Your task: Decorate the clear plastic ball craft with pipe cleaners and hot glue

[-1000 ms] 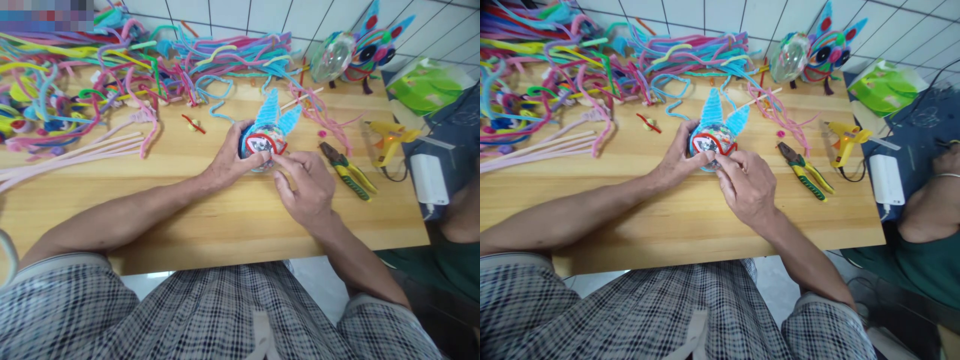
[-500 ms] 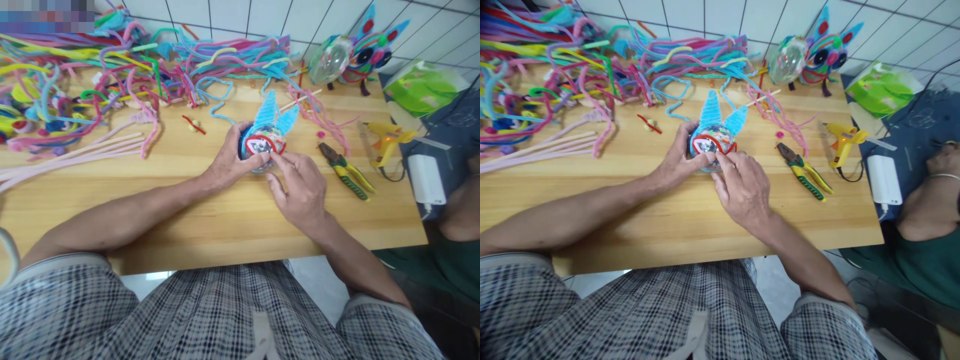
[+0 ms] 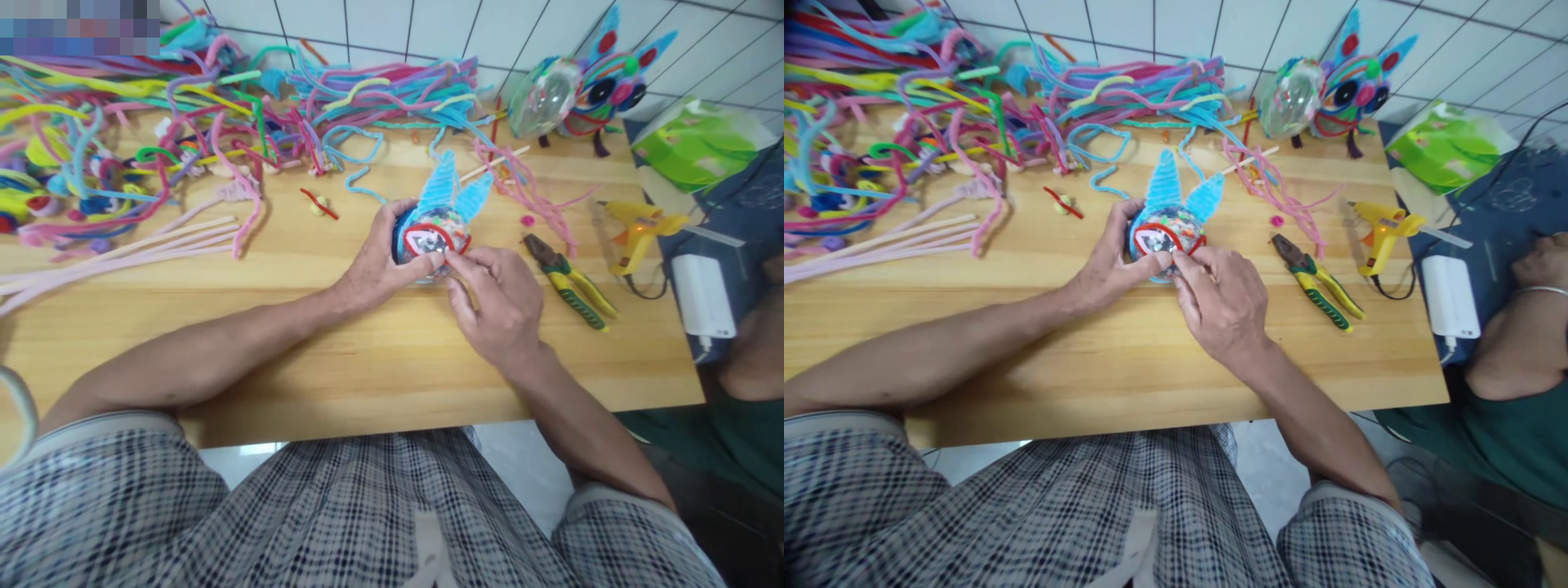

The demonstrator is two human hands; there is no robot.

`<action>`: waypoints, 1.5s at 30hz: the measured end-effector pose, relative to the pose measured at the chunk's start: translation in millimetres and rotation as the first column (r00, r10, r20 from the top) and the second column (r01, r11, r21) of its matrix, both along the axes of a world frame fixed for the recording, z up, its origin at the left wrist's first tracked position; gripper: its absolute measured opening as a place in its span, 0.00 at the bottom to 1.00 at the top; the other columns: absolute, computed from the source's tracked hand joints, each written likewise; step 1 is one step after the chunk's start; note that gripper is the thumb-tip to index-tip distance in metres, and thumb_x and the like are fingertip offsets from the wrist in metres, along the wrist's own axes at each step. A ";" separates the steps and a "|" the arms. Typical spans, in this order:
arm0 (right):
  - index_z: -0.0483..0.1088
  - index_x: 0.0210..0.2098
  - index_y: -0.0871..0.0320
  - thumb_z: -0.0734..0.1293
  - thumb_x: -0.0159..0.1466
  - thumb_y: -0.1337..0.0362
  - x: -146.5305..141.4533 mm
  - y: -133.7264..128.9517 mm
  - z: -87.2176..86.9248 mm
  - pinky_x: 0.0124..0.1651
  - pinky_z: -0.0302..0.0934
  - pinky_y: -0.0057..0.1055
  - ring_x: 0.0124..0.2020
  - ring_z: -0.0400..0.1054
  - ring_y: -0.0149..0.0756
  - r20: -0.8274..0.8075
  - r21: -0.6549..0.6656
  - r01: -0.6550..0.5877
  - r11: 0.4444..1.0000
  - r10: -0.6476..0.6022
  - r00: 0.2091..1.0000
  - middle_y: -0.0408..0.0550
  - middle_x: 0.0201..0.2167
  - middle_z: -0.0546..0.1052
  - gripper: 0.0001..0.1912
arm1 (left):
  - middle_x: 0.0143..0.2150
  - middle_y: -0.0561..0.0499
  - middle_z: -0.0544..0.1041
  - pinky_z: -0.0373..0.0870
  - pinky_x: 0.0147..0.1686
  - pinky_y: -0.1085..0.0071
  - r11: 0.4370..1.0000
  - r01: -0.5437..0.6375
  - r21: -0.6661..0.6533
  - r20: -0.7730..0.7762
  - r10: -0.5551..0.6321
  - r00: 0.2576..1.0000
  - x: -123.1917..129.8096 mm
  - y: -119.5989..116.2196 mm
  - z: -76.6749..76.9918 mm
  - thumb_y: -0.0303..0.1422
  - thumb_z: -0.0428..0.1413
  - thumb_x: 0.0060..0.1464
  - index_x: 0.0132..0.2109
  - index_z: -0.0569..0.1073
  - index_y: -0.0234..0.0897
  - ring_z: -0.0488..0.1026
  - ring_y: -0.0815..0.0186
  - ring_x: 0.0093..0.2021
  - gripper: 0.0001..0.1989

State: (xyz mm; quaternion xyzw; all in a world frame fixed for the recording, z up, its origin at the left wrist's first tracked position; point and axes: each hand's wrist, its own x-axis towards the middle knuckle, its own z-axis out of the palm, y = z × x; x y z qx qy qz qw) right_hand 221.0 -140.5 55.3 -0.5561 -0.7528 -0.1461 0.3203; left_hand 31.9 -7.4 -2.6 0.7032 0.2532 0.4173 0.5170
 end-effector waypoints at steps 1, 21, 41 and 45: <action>0.78 0.66 0.47 0.70 0.75 0.66 0.1 -0.3 -1.2 0.51 0.76 0.47 0.48 0.81 0.47 0.001 -0.002 0.003 1.000 -0.003 1.000 0.51 0.52 0.87 0.22 | 0.72 0.40 0.72 0.75 0.73 0.42 1.000 -0.004 0.001 -0.004 0.004 1.000 0.0 -0.2 0.6 0.64 0.71 0.57 0.72 0.63 0.48 0.75 0.43 0.71 0.47; 0.71 0.40 0.51 0.75 0.69 0.56 -5.2 21.6 -6.2 0.42 0.68 0.36 0.34 0.71 0.32 -0.667 -0.231 -0.007 0.973 -0.153 0.729 0.39 0.35 0.80 0.10 | 0.74 0.37 0.72 0.75 0.74 0.44 1.000 -0.015 -0.021 -0.016 0.015 1.000 0.2 -4.0 4.8 0.65 0.72 0.54 0.72 0.61 0.46 0.75 0.44 0.72 0.51; 0.68 0.36 0.51 0.75 0.65 0.57 -9.6 27.3 -4.9 0.33 0.64 0.29 0.29 0.66 0.29 -0.818 -0.278 -0.131 0.952 -0.163 0.552 0.35 0.28 0.73 0.12 | 0.72 0.38 0.73 0.76 0.72 0.44 0.999 0.031 -0.012 -0.020 -0.031 0.999 -0.5 -3.3 4.1 0.66 0.71 0.54 0.72 0.60 0.46 0.77 0.44 0.70 0.52; 0.70 0.37 0.51 0.76 0.66 0.56 -7.1 27.2 -5.8 0.34 0.65 0.30 0.30 0.68 0.29 -0.828 -0.277 -0.139 0.951 -0.163 0.537 0.36 0.30 0.76 0.12 | 0.70 0.40 0.74 0.76 0.71 0.46 1.000 0.028 -0.009 -0.026 -0.028 0.999 -0.7 -1.4 4.4 0.66 0.71 0.54 0.71 0.60 0.47 0.77 0.45 0.70 0.52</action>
